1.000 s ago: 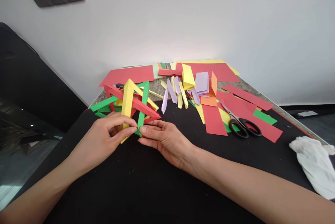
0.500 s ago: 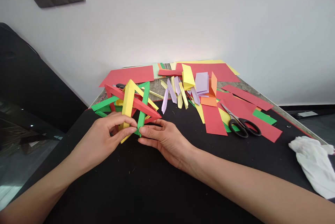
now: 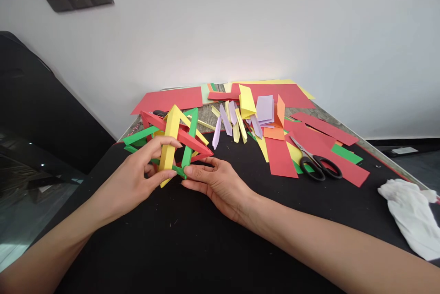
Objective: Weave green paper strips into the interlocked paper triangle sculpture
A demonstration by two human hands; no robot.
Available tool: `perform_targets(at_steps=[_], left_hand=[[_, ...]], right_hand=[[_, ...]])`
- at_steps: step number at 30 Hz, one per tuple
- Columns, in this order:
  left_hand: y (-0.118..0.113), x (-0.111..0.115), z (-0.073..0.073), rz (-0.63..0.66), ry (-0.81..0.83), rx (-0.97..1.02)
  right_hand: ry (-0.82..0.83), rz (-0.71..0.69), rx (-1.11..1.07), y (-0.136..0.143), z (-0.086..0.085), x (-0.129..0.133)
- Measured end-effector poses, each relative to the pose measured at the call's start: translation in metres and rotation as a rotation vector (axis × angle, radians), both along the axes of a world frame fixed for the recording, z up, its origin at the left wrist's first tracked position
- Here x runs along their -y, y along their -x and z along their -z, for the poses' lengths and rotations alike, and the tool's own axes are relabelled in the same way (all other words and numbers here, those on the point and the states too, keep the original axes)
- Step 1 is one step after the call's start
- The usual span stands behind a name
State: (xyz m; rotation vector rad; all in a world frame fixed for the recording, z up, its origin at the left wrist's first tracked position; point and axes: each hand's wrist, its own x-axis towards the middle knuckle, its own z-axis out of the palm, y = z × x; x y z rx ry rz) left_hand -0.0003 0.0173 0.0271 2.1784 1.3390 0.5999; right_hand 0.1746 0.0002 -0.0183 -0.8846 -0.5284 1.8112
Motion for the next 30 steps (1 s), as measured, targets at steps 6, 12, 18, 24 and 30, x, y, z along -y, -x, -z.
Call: perform_targets(at_steps=[6, 12, 18, 24, 30], left_hand=[[-0.002, -0.003, -0.004, 0.026, 0.018, -0.006], [-0.007, -0.003, -0.01, 0.011, 0.071, -0.053], [-0.01, -0.006, -0.015, 0.026, 0.071, -0.087], [-0.007, -0.008, -0.012, 0.064, 0.111, -0.068], [-0.007, -0.008, -0.011, 0.093, 0.098, -0.013]], right_hand=[[-0.003, 0.002, 0.023, 0.001, 0.0, 0.0], [-0.035, -0.016, 0.034, 0.0, 0.003, 0.001], [-0.039, -0.003, 0.026, 0.0, 0.005, 0.0], [-0.033, -0.001, -0.002, 0.0, 0.005, 0.0], [-0.033, 0.005, 0.033, 0.0, 0.006, -0.001]])
